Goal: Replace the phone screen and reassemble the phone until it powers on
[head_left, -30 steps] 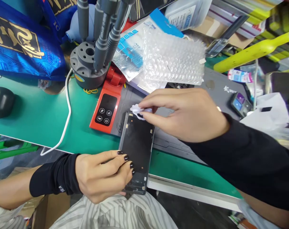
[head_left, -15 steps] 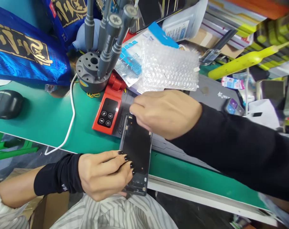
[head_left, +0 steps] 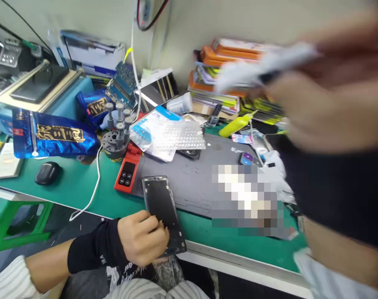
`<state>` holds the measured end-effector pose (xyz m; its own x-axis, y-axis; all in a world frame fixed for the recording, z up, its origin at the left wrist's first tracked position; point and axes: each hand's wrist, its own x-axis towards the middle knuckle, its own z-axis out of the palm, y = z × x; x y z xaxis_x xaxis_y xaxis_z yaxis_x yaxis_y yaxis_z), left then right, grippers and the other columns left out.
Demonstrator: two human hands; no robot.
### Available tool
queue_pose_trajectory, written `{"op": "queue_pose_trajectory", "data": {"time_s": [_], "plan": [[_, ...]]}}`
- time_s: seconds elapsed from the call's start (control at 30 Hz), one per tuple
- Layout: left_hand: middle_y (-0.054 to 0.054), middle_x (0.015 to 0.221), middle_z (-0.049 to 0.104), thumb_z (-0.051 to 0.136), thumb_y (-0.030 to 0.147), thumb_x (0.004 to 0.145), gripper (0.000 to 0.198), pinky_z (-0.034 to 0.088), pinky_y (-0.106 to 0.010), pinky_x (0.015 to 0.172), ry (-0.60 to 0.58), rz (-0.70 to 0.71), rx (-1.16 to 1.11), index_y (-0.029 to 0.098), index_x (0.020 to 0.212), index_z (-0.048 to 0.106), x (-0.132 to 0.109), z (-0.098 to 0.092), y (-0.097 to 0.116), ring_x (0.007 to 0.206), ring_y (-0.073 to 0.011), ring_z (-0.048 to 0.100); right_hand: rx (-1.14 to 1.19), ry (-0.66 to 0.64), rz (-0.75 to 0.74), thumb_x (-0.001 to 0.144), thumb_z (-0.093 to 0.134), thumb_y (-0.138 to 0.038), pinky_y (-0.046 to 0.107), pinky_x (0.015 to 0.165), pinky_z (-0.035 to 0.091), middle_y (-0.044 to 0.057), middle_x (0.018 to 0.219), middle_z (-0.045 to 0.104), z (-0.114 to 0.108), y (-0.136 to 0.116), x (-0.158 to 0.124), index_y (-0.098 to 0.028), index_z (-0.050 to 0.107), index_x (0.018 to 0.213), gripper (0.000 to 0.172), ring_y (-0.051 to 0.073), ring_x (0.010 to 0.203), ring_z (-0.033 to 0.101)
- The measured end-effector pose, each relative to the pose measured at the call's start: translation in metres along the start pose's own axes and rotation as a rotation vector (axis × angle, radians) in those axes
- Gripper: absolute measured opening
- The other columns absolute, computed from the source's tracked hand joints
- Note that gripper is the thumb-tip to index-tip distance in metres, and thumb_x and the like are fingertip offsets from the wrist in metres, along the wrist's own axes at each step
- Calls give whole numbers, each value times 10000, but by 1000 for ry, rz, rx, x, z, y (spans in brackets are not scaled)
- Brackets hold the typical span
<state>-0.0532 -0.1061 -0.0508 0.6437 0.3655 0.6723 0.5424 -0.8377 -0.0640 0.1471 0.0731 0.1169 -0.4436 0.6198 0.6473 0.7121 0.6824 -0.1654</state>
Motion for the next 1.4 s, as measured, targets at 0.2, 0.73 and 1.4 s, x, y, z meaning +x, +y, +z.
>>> {"op": "queue_pose_trajectory", "data": {"time_s": [0.2, 0.73, 1.4], "plan": [[-105, 915, 630, 537, 490, 847, 419, 382, -337, 579, -261, -23, 39, 105, 997, 604, 55, 21, 10, 754, -196, 560, 39, -177, -131, 778, 534, -141, 288, 916, 485, 92, 1444, 468, -42, -8, 15, -162, 345, 1463, 711, 220, 1154, 600], [-171, 957, 620, 472, 737, 770, 720, 400, -409, 709, -405, -270, 165, 72, 1017, 595, 130, 62, -3, 856, -295, 566, 380, -134, 631, 855, 568, -169, 323, 641, 570, 5, 843, 706, -83, 13, -310, -296, 631, 874, 143, 214, 730, 692], [-135, 917, 696, 625, 425, 845, 367, 488, -386, 833, -31, -133, 24, 109, 1033, 618, 121, 74, 44, 900, -241, 635, 495, 124, 661, 867, 556, -166, 248, 607, 458, 20, 727, 627, -48, 6, -336, -217, 626, 834, 92, 137, 624, 580]]}}
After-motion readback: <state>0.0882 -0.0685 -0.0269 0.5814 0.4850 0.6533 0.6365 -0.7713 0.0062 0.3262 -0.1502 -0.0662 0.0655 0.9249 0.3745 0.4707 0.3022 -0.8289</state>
